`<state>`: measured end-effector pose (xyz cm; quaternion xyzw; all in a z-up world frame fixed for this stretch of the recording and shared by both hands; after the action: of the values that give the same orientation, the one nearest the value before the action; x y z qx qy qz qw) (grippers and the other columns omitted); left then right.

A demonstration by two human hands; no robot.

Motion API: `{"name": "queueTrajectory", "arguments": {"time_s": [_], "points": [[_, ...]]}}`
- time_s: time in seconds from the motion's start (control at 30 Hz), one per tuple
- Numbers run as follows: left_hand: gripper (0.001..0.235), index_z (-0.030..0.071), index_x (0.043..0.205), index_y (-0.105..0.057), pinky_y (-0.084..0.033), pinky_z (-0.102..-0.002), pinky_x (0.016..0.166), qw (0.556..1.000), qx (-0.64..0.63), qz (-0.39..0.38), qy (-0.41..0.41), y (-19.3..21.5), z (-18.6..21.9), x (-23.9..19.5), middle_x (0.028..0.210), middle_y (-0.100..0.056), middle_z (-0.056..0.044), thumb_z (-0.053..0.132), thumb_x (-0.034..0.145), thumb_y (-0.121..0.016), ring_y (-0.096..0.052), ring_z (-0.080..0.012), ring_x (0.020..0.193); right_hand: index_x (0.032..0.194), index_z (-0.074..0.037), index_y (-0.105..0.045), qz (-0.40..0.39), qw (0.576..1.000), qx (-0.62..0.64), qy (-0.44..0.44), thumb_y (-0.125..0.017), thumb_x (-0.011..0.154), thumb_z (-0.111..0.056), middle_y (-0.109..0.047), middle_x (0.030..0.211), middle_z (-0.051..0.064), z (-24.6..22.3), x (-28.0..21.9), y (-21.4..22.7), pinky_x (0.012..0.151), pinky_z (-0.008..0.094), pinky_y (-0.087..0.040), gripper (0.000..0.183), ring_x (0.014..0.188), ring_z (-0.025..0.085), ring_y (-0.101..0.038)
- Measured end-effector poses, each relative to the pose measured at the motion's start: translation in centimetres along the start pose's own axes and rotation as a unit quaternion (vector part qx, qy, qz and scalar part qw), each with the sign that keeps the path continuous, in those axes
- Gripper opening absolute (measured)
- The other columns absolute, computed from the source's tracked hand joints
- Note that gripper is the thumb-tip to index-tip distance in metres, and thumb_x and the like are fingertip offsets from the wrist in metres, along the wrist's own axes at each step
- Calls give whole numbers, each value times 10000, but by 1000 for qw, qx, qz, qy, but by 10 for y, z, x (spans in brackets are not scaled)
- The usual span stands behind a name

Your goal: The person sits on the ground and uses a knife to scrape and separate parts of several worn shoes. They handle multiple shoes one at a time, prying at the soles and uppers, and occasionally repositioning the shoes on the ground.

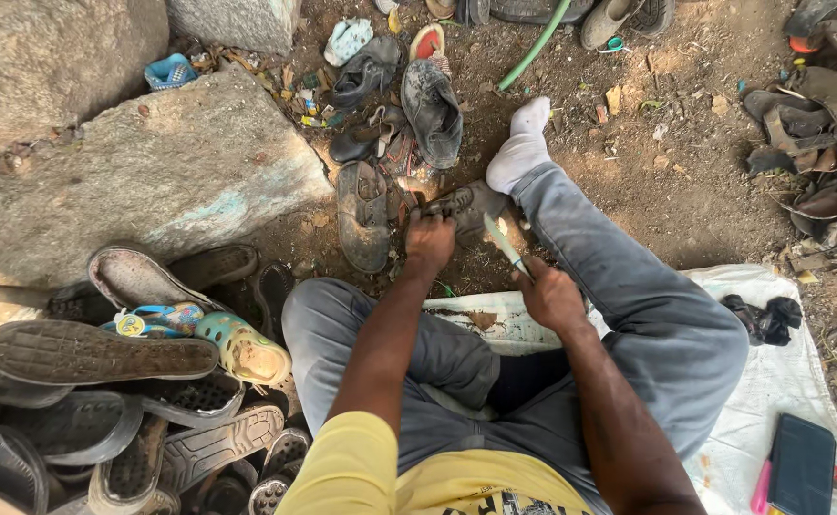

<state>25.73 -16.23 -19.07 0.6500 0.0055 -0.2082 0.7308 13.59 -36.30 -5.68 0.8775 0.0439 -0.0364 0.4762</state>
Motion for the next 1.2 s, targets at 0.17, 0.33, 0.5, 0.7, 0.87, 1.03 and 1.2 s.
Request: {"name": "queueTrajectory", "arguments": {"time_s": [0.17,0.33,0.5,0.7,0.87,1.03,1.2], "points": [[269,102,1127,-675,-248,-575,1174,987,47,154,-31,15,10,-33,1107,-714,-129,173,911,-531,-668,-280,1120,1322,-47,-615,-70,997,-31,-25,-604,984,-361,-733,959,272,7,6,-45,787,502,-596,461,891,424,-743],[163,67,1021,-701,-268,-576,1240,981,-4,178,-71,9,19,-56,979,-710,-113,133,994,-554,-655,-252,1001,1361,-137,-617,-131,983,-128,-28,-477,1025,-331,-721,1021,214,-35,13,-48,747,519,-599,412,844,372,-752],[146,59,899,-698,-283,-554,1151,966,-47,234,-101,13,33,-59,875,-680,-117,115,801,-606,-630,-286,942,1390,-130,-582,-272,928,-223,-123,-259,1152,-311,-760,937,199,-57,33,-49,755,463,-642,440,862,315,-796],[69,78,906,-693,-309,-518,1189,949,-115,265,-125,23,36,-64,881,-659,-108,88,861,-641,-622,-290,985,1092,-65,-781,-276,912,-302,-17,-560,968,-221,-746,1028,162,-69,73,-86,838,441,-608,298,968,317,-767],[93,44,861,-694,-387,-483,1107,930,-149,320,-104,38,19,-71,850,-686,-129,30,773,-665,-649,-285,906,1325,-96,-510,-238,937,-251,-48,-419,1029,-190,-672,1186,228,-62,24,-69,700,484,-631,323,877,382,-749],[77,42,776,-667,-441,-483,998,904,-192,367,-110,34,14,-67,775,-679,-135,-34,779,-681,-657,-298,802,1398,-74,-382,-209,948,-232,-53,-364,1041,-168,-560,1325,285,-65,13,-64,577,482,-630,370,767,403,-730],[109,26,758,-671,-464,-479,1010,922,-180,321,-120,27,16,-68,722,-669,-130,-80,765,-698,-663,-290,767,1395,-86,-435,-233,940,-241,-58,-311,1120,-144,-641,1269,242,-67,40,-101,657,455,-617,307,828,358,-733]]}}
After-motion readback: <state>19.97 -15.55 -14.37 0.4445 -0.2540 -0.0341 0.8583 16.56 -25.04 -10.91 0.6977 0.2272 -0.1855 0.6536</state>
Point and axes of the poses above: each hand's wrist, its own x-axis towards the middle knuckle, its own y-axis out of the back of the hand, z = x × y, the point moved 9 cm from there along x, towards the middle knuckle
